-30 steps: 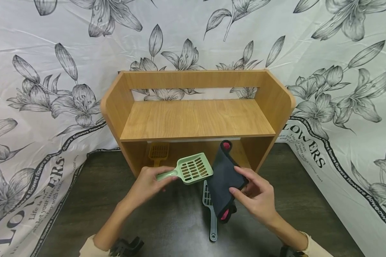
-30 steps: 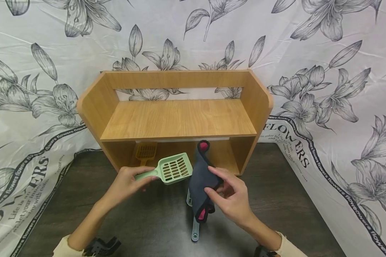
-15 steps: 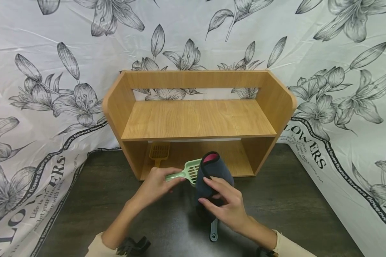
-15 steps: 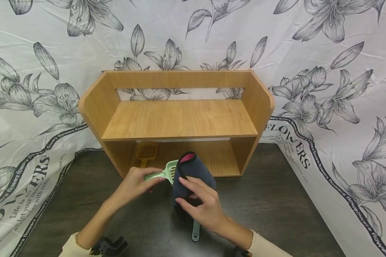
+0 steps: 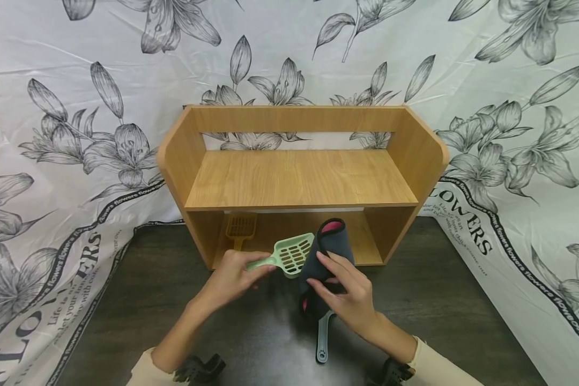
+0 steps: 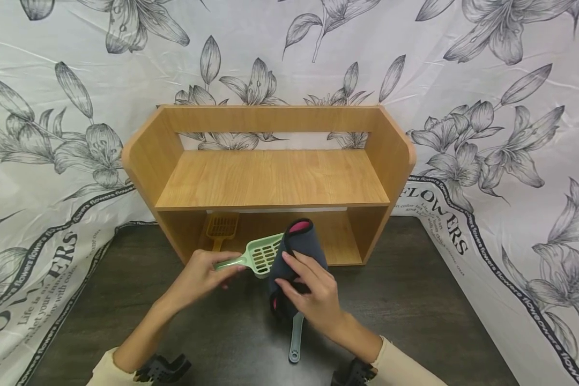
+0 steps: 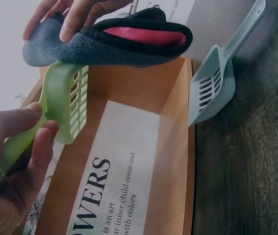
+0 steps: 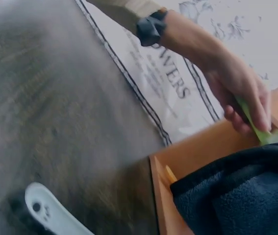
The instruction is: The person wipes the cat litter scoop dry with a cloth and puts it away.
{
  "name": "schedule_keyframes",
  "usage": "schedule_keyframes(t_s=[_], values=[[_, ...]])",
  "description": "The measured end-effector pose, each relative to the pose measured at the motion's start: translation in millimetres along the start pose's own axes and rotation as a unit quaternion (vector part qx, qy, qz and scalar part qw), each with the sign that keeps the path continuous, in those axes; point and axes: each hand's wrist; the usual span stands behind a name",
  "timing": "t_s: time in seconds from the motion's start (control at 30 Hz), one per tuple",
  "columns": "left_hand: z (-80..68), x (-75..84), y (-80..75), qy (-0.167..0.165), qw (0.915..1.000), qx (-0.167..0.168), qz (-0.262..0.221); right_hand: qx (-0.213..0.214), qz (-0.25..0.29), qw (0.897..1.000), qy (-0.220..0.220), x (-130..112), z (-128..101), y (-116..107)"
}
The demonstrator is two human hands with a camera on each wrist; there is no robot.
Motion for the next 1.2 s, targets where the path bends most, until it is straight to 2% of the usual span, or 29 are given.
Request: schedule_keyframes(t_s=[0.17,0.37,0.5,0.7,0.87,1.03,1.2], values=[[-1.0,0.0,-2.4,-0.013,0.9999,0.0,-0.009,0.013,-0.024,0.999,0.029,13.2,-2.4,-17.7],[0.4,0.6,-5.4,-0.002,1.0,-0.001,-0.005,0.031,-0.019,0.997,0.067,20.2,-1.8,-38.9],[2.3,-0.6,-5.5,0.001,1.0,-0.004,0.002,0.04,-0.013,0.998,0.05,9.8,3.4,-42.8],[6.5,-2.5,-1.1,0.009,0.9998,-0.009,0.014,0.054,0.004,0.998,-0.016,-17.5,13.3,-31.4],[10.5,-1.8,4.5,0.029,0.9992,-0.009,0.025,0.023,0.03,0.998,-0.047,-31.1,13.0,-10.5],[11.9,1.2,8.2,0.045,0.9985,-0.027,0.016,-0.002,0.022,0.999,-0.047,-29.5,7.0,8.7],[11.2,1.0,9.1,0.055,0.9979,-0.03,0.017,0.013,-0.015,0.998,-0.059,-18.5,3.3,12.7]])
Point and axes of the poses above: each hand's wrist, its own z-axis towards the middle knuckle, its own y-axis out of the palm, x = y × z, and after that the axes turned 1 degree about x, right-handed
